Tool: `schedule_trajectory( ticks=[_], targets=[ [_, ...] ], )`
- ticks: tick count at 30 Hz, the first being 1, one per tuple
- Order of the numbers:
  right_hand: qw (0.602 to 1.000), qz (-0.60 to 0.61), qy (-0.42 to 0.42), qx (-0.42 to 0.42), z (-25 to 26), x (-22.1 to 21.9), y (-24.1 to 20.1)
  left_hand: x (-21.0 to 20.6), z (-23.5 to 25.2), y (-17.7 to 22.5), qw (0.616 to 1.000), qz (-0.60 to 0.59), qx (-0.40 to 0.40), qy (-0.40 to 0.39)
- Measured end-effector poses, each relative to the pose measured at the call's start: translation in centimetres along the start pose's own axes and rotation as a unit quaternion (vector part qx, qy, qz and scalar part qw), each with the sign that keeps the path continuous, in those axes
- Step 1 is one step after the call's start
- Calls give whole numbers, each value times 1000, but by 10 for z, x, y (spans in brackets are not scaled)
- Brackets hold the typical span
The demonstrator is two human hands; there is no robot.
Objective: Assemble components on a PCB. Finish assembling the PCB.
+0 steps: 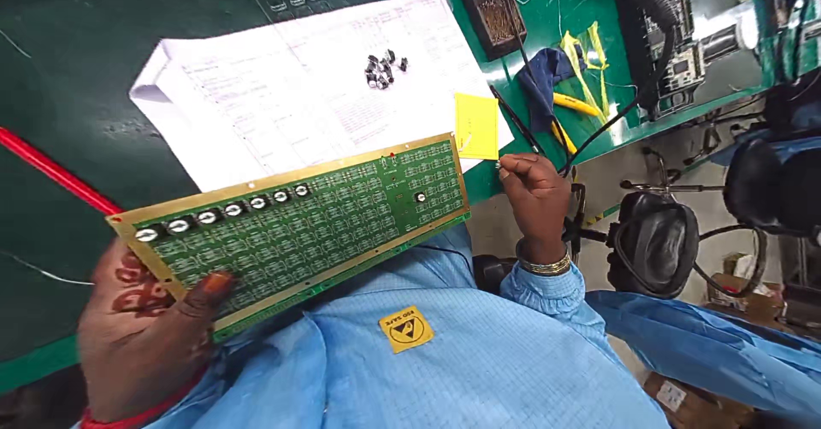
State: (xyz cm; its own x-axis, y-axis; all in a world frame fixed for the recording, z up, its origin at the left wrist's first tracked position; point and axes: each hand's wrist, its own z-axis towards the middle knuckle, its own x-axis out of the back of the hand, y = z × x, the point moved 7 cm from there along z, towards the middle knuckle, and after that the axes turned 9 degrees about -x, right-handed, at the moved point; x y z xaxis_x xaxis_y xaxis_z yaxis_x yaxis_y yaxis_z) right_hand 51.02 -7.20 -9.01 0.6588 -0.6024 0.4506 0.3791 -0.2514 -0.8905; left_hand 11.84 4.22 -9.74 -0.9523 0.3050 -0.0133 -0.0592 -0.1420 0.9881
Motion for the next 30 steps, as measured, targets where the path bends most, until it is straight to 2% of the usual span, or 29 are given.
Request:
schedule_trajectory(
  ticks=[6,11,25,30],
  targets=[
    [986,-106,64,108,-6,-4,-1,0,1,0,1000,8,-12,-14],
    [972,-139,104,160,-13,-6,2,0,0,-1,1000,8,-5,-13],
    [962,-195,83,170,-10,-8,-6,-4,3,3,1000,-3,-5,-14],
    [975,-149,80,145,-8,-6,1,-8,5,8,999,-22,-14,-27]
  ],
)
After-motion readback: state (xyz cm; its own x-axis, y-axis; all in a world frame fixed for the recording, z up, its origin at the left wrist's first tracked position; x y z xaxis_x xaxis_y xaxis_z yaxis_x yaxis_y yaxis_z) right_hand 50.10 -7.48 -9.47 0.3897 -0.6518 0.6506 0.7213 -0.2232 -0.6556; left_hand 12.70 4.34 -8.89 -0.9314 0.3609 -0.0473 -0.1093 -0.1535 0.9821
